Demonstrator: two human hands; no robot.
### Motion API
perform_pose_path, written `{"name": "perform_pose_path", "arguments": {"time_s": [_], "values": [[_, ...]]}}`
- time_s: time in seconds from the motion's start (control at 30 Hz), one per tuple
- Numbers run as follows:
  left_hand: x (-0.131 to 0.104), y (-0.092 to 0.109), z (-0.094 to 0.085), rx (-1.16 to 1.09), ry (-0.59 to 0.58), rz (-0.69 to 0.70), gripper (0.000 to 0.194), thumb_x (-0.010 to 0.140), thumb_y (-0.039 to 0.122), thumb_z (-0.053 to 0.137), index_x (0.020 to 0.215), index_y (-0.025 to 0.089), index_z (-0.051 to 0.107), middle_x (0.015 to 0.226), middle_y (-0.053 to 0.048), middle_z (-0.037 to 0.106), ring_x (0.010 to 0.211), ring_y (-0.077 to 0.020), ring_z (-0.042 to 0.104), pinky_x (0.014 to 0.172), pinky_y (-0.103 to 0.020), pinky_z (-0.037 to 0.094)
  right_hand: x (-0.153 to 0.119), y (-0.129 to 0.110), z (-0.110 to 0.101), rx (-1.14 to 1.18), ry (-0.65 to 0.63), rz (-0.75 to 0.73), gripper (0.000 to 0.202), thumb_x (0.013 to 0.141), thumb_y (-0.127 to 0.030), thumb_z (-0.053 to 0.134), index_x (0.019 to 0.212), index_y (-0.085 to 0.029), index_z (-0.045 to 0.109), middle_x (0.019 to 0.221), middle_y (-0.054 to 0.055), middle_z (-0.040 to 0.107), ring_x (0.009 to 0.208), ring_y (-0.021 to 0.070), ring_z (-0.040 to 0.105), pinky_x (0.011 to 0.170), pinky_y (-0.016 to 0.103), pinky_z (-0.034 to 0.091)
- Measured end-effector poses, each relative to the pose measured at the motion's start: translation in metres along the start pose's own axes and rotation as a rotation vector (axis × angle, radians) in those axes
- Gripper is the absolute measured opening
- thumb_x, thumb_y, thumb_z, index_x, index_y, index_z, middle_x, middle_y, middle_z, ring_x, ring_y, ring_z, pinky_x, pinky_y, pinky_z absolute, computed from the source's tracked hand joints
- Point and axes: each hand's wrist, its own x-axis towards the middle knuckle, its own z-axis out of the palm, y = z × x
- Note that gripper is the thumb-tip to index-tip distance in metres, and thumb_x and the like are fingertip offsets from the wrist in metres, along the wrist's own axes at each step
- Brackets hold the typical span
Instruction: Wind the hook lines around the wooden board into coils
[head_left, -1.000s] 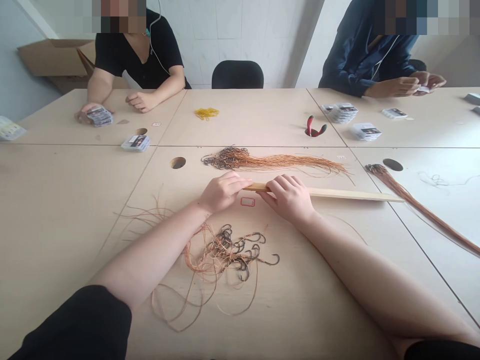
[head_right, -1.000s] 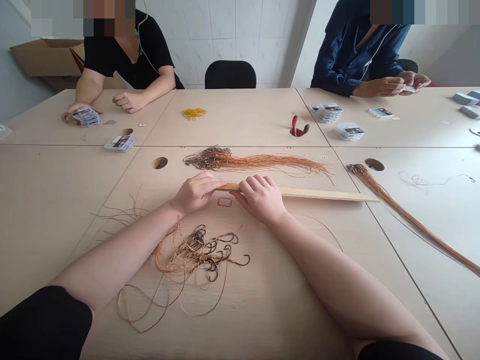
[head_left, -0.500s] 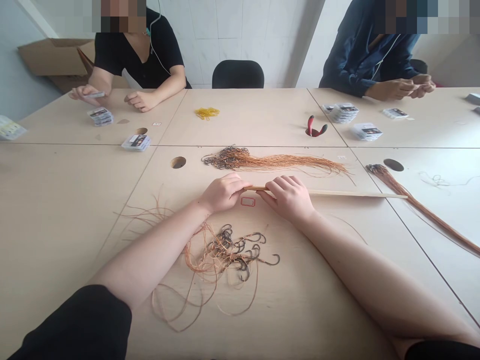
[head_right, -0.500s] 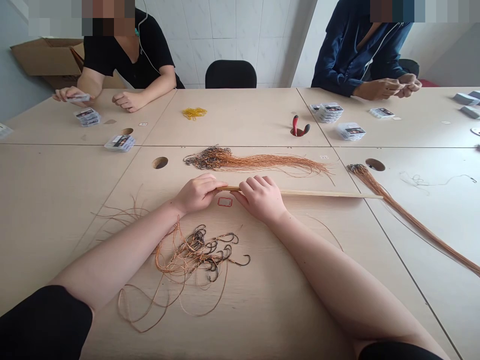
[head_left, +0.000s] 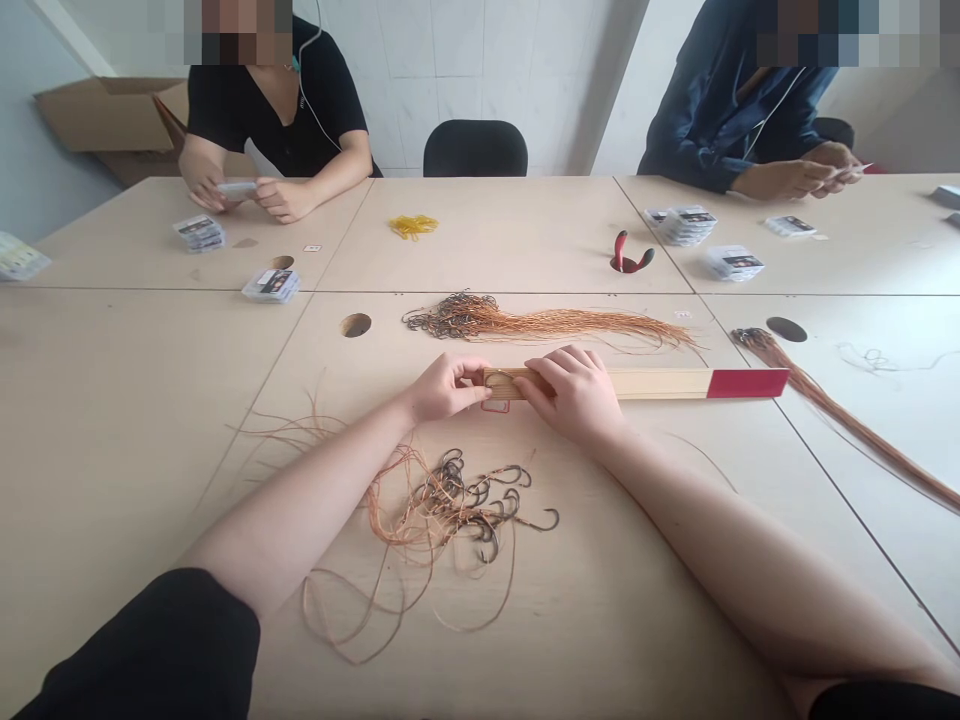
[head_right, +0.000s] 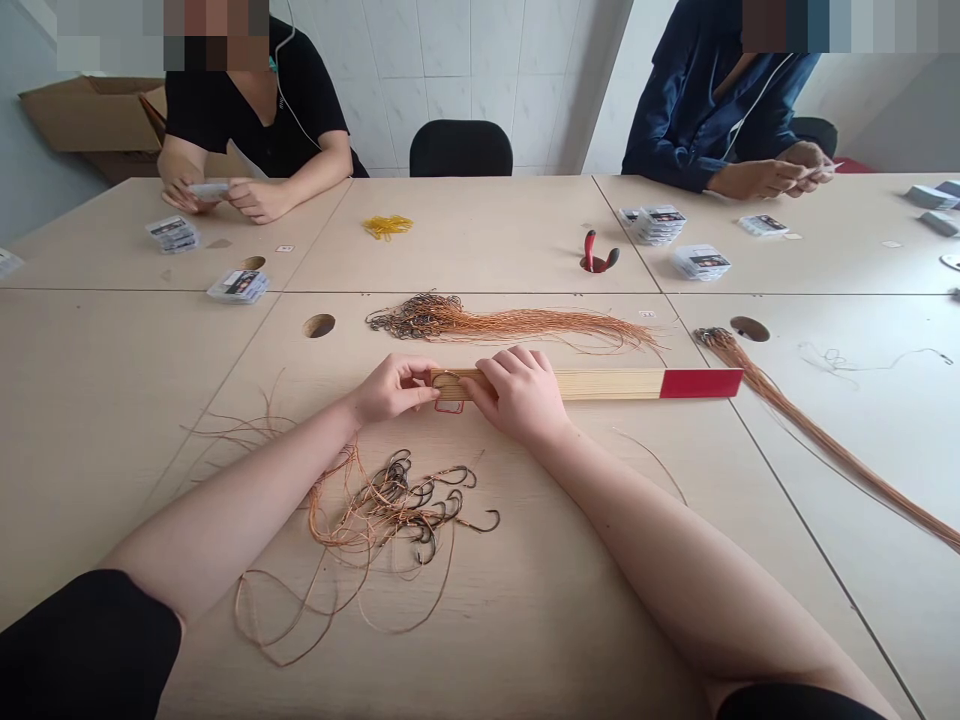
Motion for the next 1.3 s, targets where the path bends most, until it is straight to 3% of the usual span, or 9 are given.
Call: {"name": "perform_pose_path", "arguments": {"time_s": [0.17,0.3,0.57,0.73,0.97,1.17,1.3], "values": [[0.002,-0.002,-0.001,-0.096,-0.019,-0.036,0.018,0.074,0.023,0.057,0.086,0.010,0.060,0.065,0.000,0.055,0.054,-0.0071,0.046,0.050,-0.018,0.037,0.000,0.000,0.003,0.093,0.071,0.008,0.021,0.087,-0.036,0.050,0.097,-0.021,0.060,0.089,0.007,0.060,0.088,0.0211,0.049,0.073,0.033,0.036],[0.005,-0.002,-0.002,-0.164,-0.044,-0.077,0.017,0.071,0.019,0.058,0.085,0.010,0.061,0.067,0.000,0.058,0.055,-0.0069,0.047,0.051,-0.018,0.037,-0.001,0.000,0.004,0.111,0.102,-0.039,0.015,0.087,-0.029,0.051,0.096,-0.025,0.062,0.091,0.005,0.059,0.087,0.0191,0.049,0.074,0.033,0.037],[0.008,0.000,-0.002,-0.191,-0.080,-0.094,0.018,0.072,0.017,0.057,0.088,0.009,0.063,0.068,-0.002,0.060,0.054,-0.0068,0.047,0.050,-0.018,0.036,-0.003,0.000,0.004,0.118,0.028,-0.135,0.028,0.087,-0.012,0.046,0.108,-0.025,0.060,0.093,0.004,0.059,0.083,0.0156,0.051,0.073,0.030,0.039],[0.008,0.000,-0.002,-0.190,-0.081,-0.085,0.018,0.073,0.017,0.057,0.088,0.009,0.063,0.066,-0.002,0.059,0.053,-0.0066,0.046,0.049,-0.018,0.036,-0.004,0.000,0.002,0.105,-0.005,-0.201,0.033,0.084,-0.006,0.044,0.105,-0.025,0.060,0.100,0.005,0.058,0.086,0.0151,0.052,0.076,0.029,0.040],[0.008,0.003,-0.003,-0.190,-0.072,-0.103,0.012,0.071,0.017,0.059,0.079,0.009,0.062,0.061,0.000,0.057,0.050,-0.0060,0.044,0.050,-0.019,0.036,0.001,-0.002,-0.011,-0.038,-0.104,-0.266,0.031,0.082,-0.003,0.042,0.098,-0.021,0.061,0.102,0.006,0.059,0.086,0.0173,0.052,0.078,0.032,0.037],[0.009,-0.001,-0.002,-0.165,-0.093,-0.115,0.015,0.070,0.018,0.059,0.081,0.010,0.063,0.063,-0.002,0.058,0.054,-0.0075,0.046,0.050,-0.019,0.037,0.007,-0.001,-0.024,-0.012,-0.217,-0.321,0.033,0.080,0.000,0.040,0.094,-0.021,0.062,0.094,0.005,0.062,0.086,0.0176,0.052,0.076,0.031,0.037],[0.009,-0.002,-0.003,-0.155,-0.091,-0.118,0.014,0.069,0.019,0.059,0.081,0.010,0.062,0.062,-0.001,0.056,0.053,-0.0075,0.046,0.049,-0.019,0.036,0.008,0.001,-0.025,0.022,-0.224,-0.326,0.034,0.080,0.000,0.041,0.097,-0.020,0.062,0.095,0.006,0.062,0.088,0.0182,0.053,0.075,0.032,0.038]]}}
